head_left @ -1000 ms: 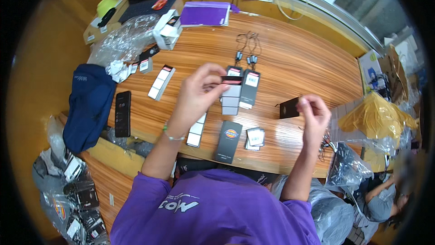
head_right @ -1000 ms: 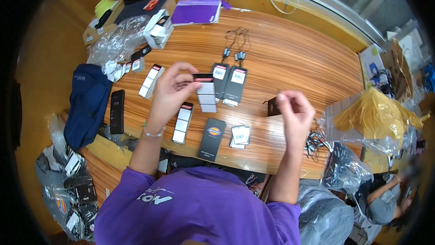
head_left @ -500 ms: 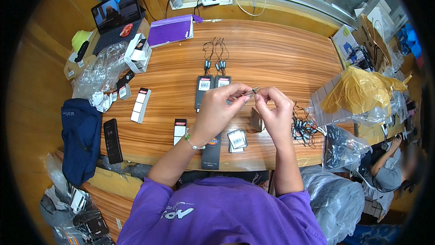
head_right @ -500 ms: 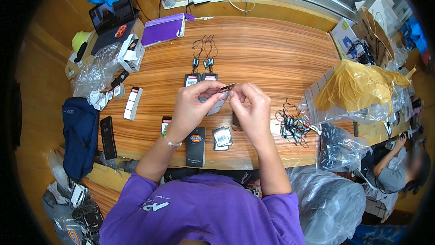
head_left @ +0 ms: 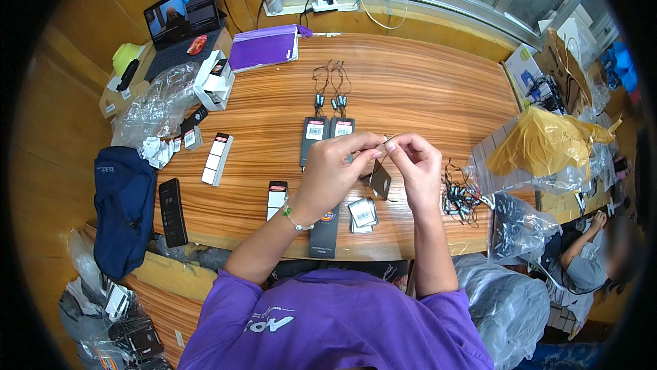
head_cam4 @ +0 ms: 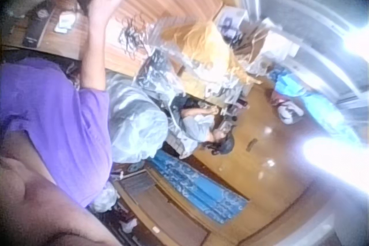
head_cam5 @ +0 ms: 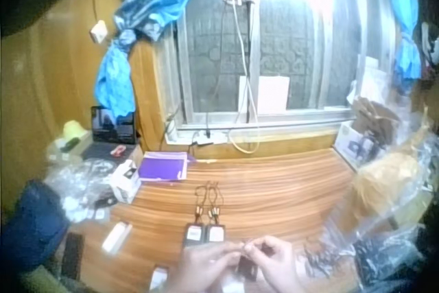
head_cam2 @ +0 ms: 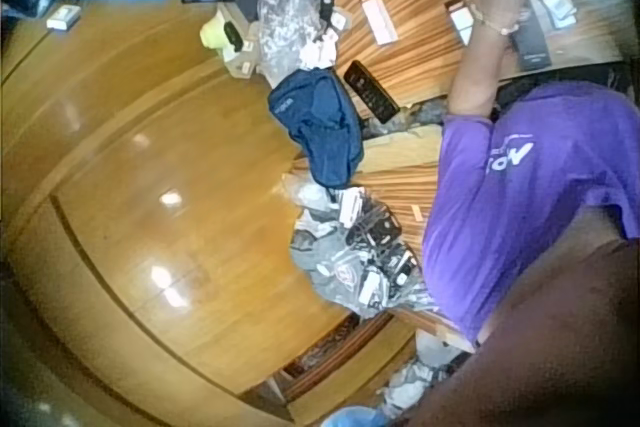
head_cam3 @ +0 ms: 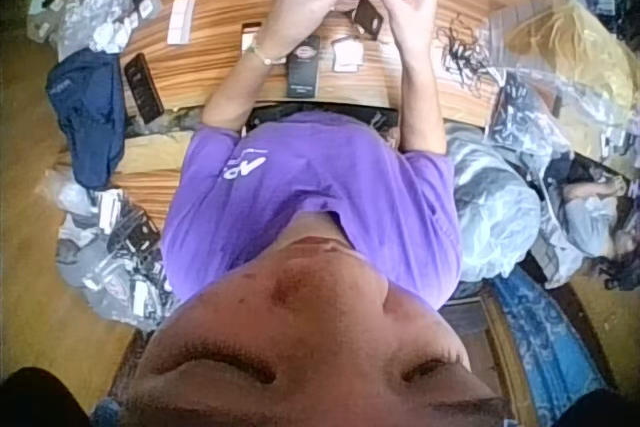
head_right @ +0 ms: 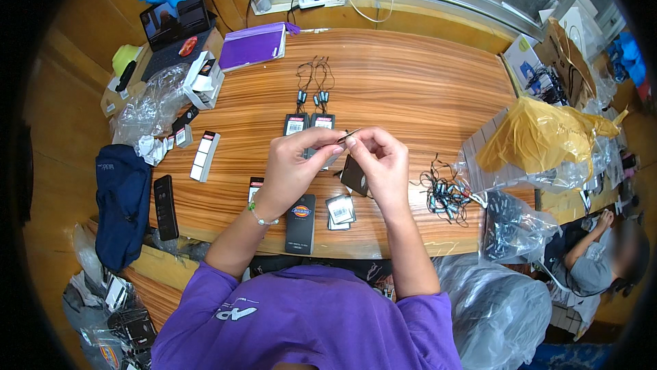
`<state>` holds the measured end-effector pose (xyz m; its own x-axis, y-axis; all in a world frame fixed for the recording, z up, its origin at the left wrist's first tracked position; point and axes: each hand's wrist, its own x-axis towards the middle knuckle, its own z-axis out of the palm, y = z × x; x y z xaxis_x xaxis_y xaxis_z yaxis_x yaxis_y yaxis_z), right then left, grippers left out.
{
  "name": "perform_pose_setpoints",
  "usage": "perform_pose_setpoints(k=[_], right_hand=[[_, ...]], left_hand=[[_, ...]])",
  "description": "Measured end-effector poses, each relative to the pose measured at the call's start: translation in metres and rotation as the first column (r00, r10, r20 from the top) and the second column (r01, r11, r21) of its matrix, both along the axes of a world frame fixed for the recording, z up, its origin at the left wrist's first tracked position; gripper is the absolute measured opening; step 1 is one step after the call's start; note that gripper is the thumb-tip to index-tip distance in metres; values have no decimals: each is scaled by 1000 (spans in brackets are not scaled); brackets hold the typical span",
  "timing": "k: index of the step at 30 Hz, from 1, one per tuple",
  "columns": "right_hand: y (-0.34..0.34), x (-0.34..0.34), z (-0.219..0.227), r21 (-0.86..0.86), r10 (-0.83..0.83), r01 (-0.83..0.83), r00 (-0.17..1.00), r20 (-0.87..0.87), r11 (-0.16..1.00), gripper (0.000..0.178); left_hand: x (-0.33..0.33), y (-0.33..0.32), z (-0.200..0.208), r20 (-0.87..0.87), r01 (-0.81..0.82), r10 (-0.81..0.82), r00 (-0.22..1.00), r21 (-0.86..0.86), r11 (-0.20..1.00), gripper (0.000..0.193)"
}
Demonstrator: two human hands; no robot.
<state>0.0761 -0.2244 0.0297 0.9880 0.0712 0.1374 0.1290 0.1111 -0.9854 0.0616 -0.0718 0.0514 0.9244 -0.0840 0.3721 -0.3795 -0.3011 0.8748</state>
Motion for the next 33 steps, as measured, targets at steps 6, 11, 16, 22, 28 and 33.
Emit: perform_pose_setpoints(k=[6,11,16,22,28,33], right_hand=[[0,5,2,68,82,-85,996,43,994,11],[-8,11,-8,182,238,-241,970,41,953,6],[-11,11,8,592,104,-82,995,-3,802,6],[-13,16,9,735,163,-272,962,219,621,8],[-7,13,12,770,244,-277,956,162,575,8],[-12,18,8,695,187,-206,977,104,689,9]], left_hand=[[3,4,-3,143,-9,5,990,31,999,11],[6,4,-5,303,-23,-12,953,112,993,12],[11,10,-8,363,-41,-42,931,219,975,13],[15,12,-11,466,-164,1,885,309,937,13],[10,7,-17,255,-100,51,966,182,978,16],[10,11,-12,301,19,-37,953,65,998,15]])
